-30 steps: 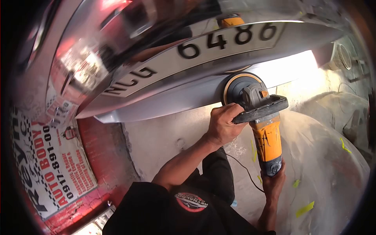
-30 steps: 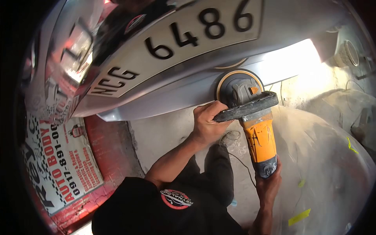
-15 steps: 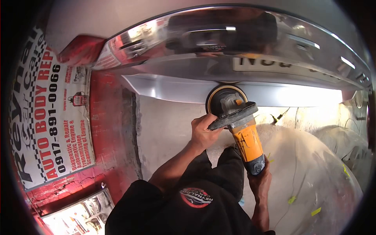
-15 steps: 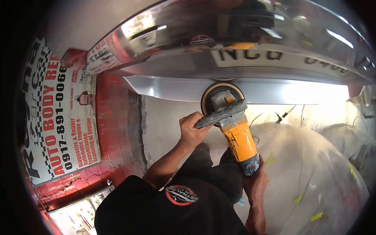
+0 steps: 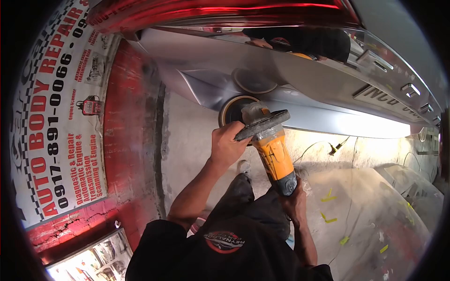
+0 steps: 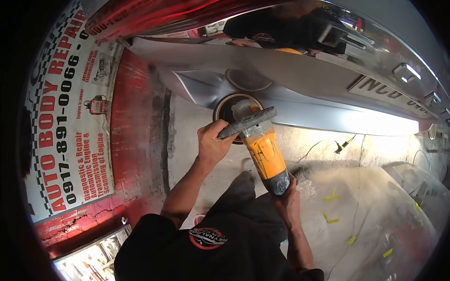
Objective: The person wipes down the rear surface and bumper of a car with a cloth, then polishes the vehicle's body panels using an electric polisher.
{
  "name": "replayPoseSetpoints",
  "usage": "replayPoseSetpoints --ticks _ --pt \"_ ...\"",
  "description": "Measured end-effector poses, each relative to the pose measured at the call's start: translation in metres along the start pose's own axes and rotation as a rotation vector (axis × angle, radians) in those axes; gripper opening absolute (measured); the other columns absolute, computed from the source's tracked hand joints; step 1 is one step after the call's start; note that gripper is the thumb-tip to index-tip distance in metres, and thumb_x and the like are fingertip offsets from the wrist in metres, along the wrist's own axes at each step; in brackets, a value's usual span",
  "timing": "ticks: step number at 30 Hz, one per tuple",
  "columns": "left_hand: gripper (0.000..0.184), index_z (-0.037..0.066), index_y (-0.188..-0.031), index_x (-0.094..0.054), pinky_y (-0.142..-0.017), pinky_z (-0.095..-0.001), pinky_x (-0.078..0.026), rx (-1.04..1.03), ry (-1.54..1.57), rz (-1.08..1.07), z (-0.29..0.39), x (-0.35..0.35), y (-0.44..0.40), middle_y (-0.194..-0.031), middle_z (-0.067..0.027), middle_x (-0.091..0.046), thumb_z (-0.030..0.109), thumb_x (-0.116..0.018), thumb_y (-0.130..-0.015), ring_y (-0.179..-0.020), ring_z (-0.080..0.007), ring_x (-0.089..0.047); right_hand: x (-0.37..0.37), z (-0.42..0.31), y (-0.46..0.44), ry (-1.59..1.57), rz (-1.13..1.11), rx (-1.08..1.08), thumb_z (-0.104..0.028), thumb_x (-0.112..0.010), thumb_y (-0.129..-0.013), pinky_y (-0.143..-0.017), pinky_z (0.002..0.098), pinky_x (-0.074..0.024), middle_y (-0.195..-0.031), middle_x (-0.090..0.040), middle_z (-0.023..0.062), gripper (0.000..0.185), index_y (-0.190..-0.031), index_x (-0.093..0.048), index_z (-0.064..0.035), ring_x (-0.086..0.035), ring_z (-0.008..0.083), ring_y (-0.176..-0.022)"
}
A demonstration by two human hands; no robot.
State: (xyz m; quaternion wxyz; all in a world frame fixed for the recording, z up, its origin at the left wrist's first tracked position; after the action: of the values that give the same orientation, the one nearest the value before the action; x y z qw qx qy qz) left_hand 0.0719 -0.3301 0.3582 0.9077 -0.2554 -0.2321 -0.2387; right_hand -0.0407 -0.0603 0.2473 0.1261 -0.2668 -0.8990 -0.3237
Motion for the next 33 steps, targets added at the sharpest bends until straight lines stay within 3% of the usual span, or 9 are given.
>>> replayPoseSetpoints --ticks 3,6,9,14,18,21,27,30,33 --pt "0.02 0.0 -0.081 -0.064 -0.055 -0.0325 -0.049 -0.022 -0.031 -0.038 0.002 0.002 -0.006 -0.069 -0.0114 -0.065 -0.001 -0.083 -0.076 -0.059 -0.0225 -0.066 -0.017 0.006 -0.003 -0.135 -0.05 -0.005 -0.005 -0.086 -0.071 -0.095 0.0418 -0.0547 -0.118 -0.072 0.0235 0.077 -0.138 -0.048 0.0021 -0.071 0.0341 -0.113" --pt "0.019 0.002 -0.085 -0.065 -0.057 -0.0358 -0.051 -0.049 -0.152 -0.097 0.009 -0.003 -0.015 -0.074 -0.0122 -0.067 0.002 -0.082 -0.077 -0.064 -0.0296 -0.068 -0.037 0.009 -0.004 -0.288 -0.087 -0.015 -0.005 -0.089 -0.067 -0.099 0.0392 -0.0528 -0.122 -0.07 0.0188 0.08 -0.136 -0.049 0.0039 -0.068 0.0273 -0.114" --pt "0.022 0.005 -0.09 -0.066 -0.061 -0.0395 -0.054 -0.089 -0.279 -0.173 0.008 -0.01 -0.023 -0.08 -0.0133 -0.069 0.005 -0.081 -0.075 -0.072 -0.0335 -0.07 -0.056 0.005 -0.008 -0.313 -0.139 -0.011 -0.009 -0.084 -0.072 -0.088 0.0359 -0.0549 -0.108 -0.071 0.0163 0.069 -0.13 -0.05 0.0038 -0.07 0.024 -0.099" --pt "0.027 0.006 -0.092 -0.064 -0.065 -0.0417 -0.057 -0.083 -0.479 -0.284 0.009 -0.013 -0.033 -0.084 -0.0128 -0.07 0.008 -0.081 -0.071 -0.079 -0.0337 -0.071 -0.09 0.008 -0.024 -0.468 -0.198 0.084 -0.006 -0.085 -0.075 -0.087 0.034 -0.0543 -0.107 -0.071 0.0125 0.063 -0.126 -0.051 0.0031 -0.069 0.022 -0.098" --pt "0.027 0.006 -0.09 -0.062 -0.065 -0.0425 -0.057 -0.088 -0.554 -0.296 0.014 -0.01 -0.039 -0.084 -0.0116 -0.07 0.009 -0.08 -0.07 -0.078 -0.0337 -0.072 -0.107 0.014 -0.03 -0.534 -0.313 -0.034 -0.002 -0.085 -0.075 -0.091 0.0319 -0.053 -0.111 -0.07 0.0125 0.064 -0.128 -0.049 0.004 -0.068 0.0188 -0.104" --pt "0.028 0.006 -0.09 -0.063 -0.064 -0.0428 -0.057 -0.086 -0.622 -0.317 0.023 -0.009 -0.041 -0.083 -0.0112 -0.069 0.009 -0.079 -0.067 -0.076 -0.0332 -0.071 -0.114 0.004 -0.031 -0.634 -0.333 0.089 -0.003 -0.085 -0.075 -0.092 0.0318 -0.0529 -0.112 -0.07 0.0118 0.067 -0.13 -0.048 0.005 -0.067 0.0184 -0.104" --pt "0.031 0.006 -0.091 -0.062 -0.064 -0.0426 -0.057 -0.121 -0.682 -0.315 0.029 -0.002 -0.048 -0.081 -0.0106 -0.067 0.009 -0.08 -0.065 -0.076 -0.0326 -0.071 -0.125 -0.009 -0.038 -0.62 -0.35 0.097 -0.003 -0.081 -0.075 -0.089 0.0314 -0.0527 -0.108 -0.07 0.0107 0.057 -0.124 -0.052 0.0054 -0.067 0.0174 -0.099" --pt "0.032 0.009 -0.099 -0.067 -0.062 -0.0442 -0.058 -0.174 -0.686 -0.287 0.032 0.003 -0.052 -0.083 -0.009 -0.07 0.012 -0.08 -0.07 -0.072 -0.0336 -0.072 -0.128 -0.013 -0.041 -0.585 -0.349 0.099 -0.005 -0.081 -0.074 -0.088 0.0314 -0.0529 -0.106 -0.071 0.0116 0.058 -0.123 -0.053 0.0053 -0.068 0.0178 -0.098" --pt "0.034 0.007 -0.089 -0.062 -0.064 -0.0424 -0.056 -0.149 -0.684 -0.241 0.032 0.01 -0.053 -0.08 -0.0099 -0.066 0.01 -0.082 -0.063 -0.074 -0.032 -0.07 -0.129 -0.015 -0.042 -0.563 -0.339 0.119 -0.006 -0.082 -0.074 -0.089 0.0325 -0.0532 -0.107 -0.071 0.0138 0.06 -0.124 -0.052 0.0054 -0.068 0.0197 -0.099"
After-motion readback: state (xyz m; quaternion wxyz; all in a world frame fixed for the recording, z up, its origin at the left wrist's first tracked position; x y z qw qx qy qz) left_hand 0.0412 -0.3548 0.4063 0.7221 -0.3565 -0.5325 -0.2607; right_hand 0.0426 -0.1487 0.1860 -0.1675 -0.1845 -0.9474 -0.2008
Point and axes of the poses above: each hand's wrist, its own y-axis away from the middle knuckle, its own x-axis out of the back of the hand, z = x × y, the point moved 8 cm from there along -y, towards the middle knuckle
